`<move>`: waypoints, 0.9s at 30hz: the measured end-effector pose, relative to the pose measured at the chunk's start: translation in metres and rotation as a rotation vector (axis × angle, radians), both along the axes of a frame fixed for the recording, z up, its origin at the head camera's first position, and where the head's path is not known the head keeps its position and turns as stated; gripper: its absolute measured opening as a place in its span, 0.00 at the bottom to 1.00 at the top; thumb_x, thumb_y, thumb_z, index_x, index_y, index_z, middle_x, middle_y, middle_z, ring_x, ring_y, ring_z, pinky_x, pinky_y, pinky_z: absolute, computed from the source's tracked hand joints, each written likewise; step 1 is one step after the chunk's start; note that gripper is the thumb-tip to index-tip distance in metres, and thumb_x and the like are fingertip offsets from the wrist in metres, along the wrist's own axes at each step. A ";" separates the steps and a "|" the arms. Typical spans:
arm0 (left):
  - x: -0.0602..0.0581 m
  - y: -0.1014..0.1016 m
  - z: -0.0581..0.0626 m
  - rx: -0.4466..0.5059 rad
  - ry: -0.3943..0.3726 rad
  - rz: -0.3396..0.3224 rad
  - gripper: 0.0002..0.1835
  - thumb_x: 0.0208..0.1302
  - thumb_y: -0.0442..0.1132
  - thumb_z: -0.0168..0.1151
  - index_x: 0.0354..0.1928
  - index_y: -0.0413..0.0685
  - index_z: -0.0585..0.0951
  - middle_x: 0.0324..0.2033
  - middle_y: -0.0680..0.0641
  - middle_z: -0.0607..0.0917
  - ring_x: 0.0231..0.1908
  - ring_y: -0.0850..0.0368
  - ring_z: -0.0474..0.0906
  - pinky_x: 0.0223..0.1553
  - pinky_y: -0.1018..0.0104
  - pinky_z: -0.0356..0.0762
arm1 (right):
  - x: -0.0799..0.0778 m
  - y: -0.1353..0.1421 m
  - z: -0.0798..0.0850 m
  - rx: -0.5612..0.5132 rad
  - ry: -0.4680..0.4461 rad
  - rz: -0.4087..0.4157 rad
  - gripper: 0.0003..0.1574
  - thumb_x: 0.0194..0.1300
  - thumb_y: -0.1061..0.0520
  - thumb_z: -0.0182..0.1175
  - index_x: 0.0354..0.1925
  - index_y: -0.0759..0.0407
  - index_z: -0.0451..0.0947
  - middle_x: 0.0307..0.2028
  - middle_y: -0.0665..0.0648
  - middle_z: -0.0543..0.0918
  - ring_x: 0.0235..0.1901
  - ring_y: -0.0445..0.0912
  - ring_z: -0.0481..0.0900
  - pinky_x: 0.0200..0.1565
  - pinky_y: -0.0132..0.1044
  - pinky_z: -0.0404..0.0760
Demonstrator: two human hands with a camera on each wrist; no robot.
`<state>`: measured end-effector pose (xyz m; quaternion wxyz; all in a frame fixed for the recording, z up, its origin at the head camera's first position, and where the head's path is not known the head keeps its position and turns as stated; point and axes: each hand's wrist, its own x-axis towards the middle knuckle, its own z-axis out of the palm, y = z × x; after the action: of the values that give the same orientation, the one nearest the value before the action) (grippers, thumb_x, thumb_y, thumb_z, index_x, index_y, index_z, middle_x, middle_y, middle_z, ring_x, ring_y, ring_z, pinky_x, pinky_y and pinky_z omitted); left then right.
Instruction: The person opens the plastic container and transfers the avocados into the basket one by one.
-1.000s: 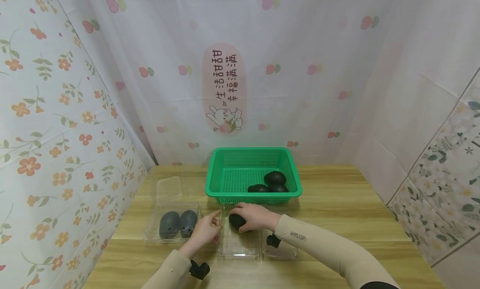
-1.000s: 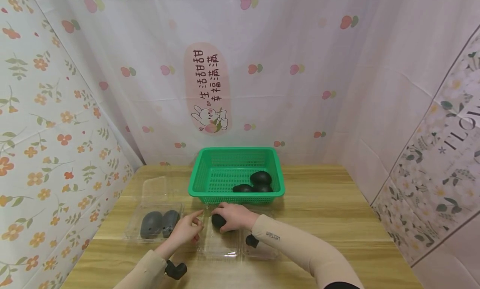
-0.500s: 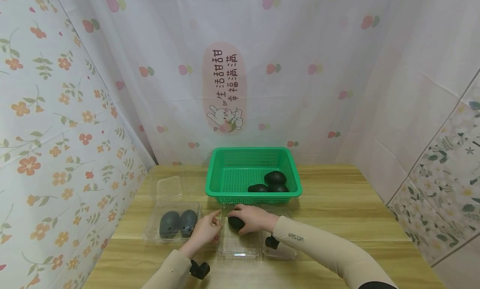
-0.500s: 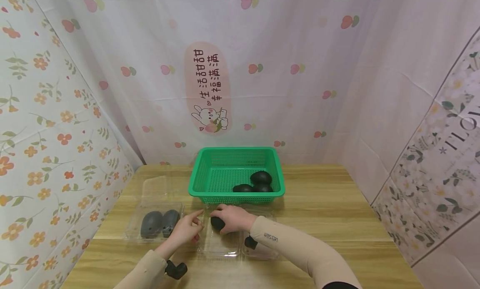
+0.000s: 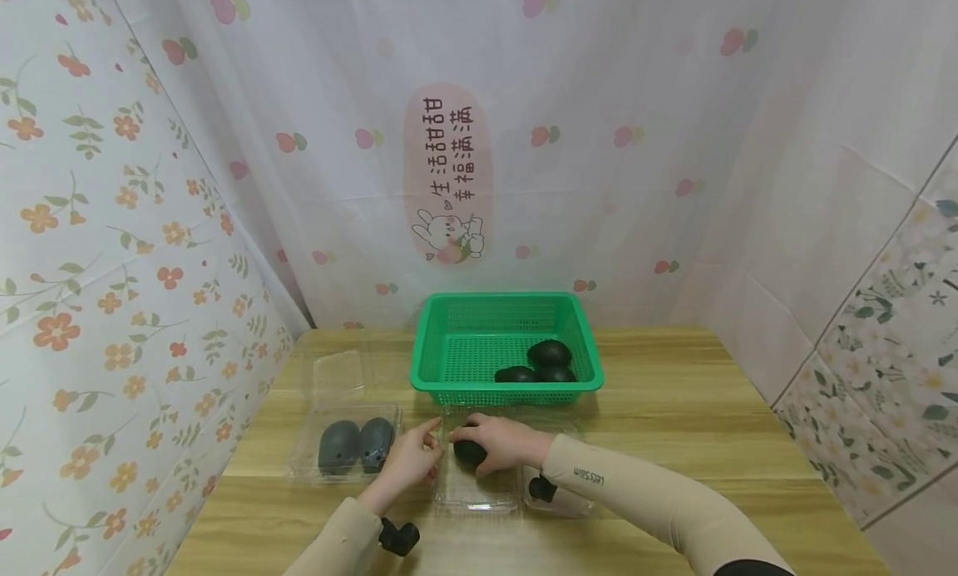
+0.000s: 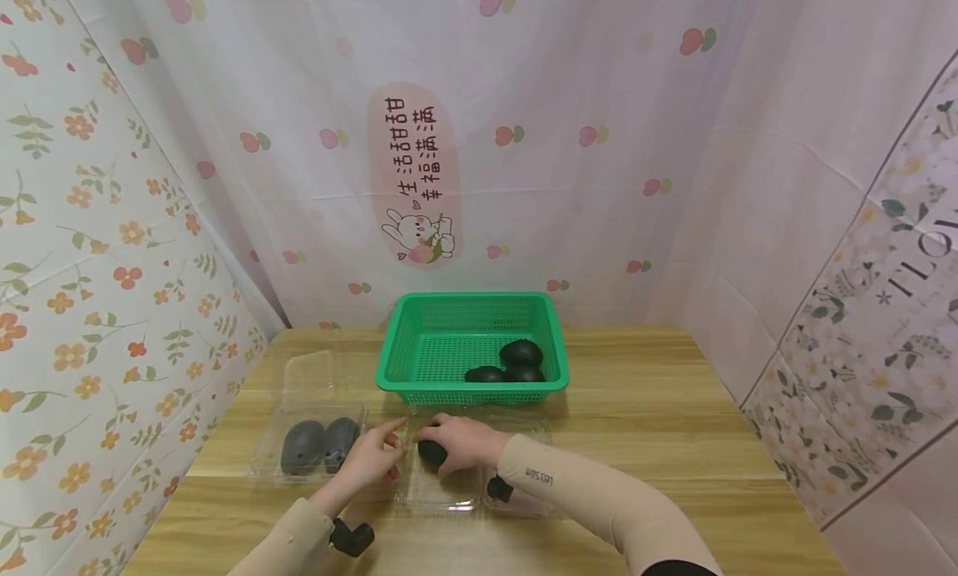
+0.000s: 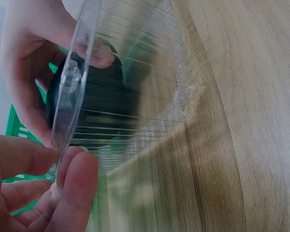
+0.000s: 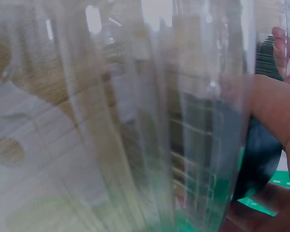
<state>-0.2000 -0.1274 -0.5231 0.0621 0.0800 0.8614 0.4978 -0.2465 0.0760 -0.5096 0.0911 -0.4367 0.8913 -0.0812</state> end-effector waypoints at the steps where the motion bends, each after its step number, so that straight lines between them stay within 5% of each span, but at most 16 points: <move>1: 0.000 0.000 0.000 0.001 -0.001 0.000 0.29 0.61 0.27 0.55 0.66 0.30 0.67 0.26 0.50 0.78 0.14 0.53 0.77 0.16 0.55 0.81 | 0.000 0.000 0.000 -0.001 0.000 0.002 0.43 0.50 0.52 0.76 0.64 0.43 0.72 0.59 0.59 0.72 0.50 0.48 0.77 0.45 0.34 0.80; 20: 0.001 -0.001 0.000 -0.003 -0.006 -0.014 0.28 0.63 0.27 0.55 0.67 0.31 0.67 0.27 0.47 0.79 0.15 0.54 0.76 0.16 0.60 0.79 | -0.001 0.003 0.007 -0.022 -0.037 0.027 0.43 0.50 0.54 0.75 0.64 0.45 0.72 0.59 0.59 0.72 0.53 0.48 0.76 0.47 0.34 0.79; 27: 0.002 0.000 0.003 -0.001 -0.010 -0.012 0.28 0.63 0.26 0.55 0.67 0.30 0.66 0.27 0.45 0.79 0.17 0.46 0.78 0.18 0.54 0.81 | -0.003 0.004 0.013 -0.028 -0.034 0.043 0.42 0.49 0.55 0.75 0.63 0.46 0.73 0.58 0.58 0.73 0.52 0.46 0.75 0.48 0.34 0.78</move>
<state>-0.1975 -0.1274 -0.5200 0.0692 0.0826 0.8608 0.4975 -0.2499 0.0795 -0.4964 0.1019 -0.4555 0.8788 -0.0991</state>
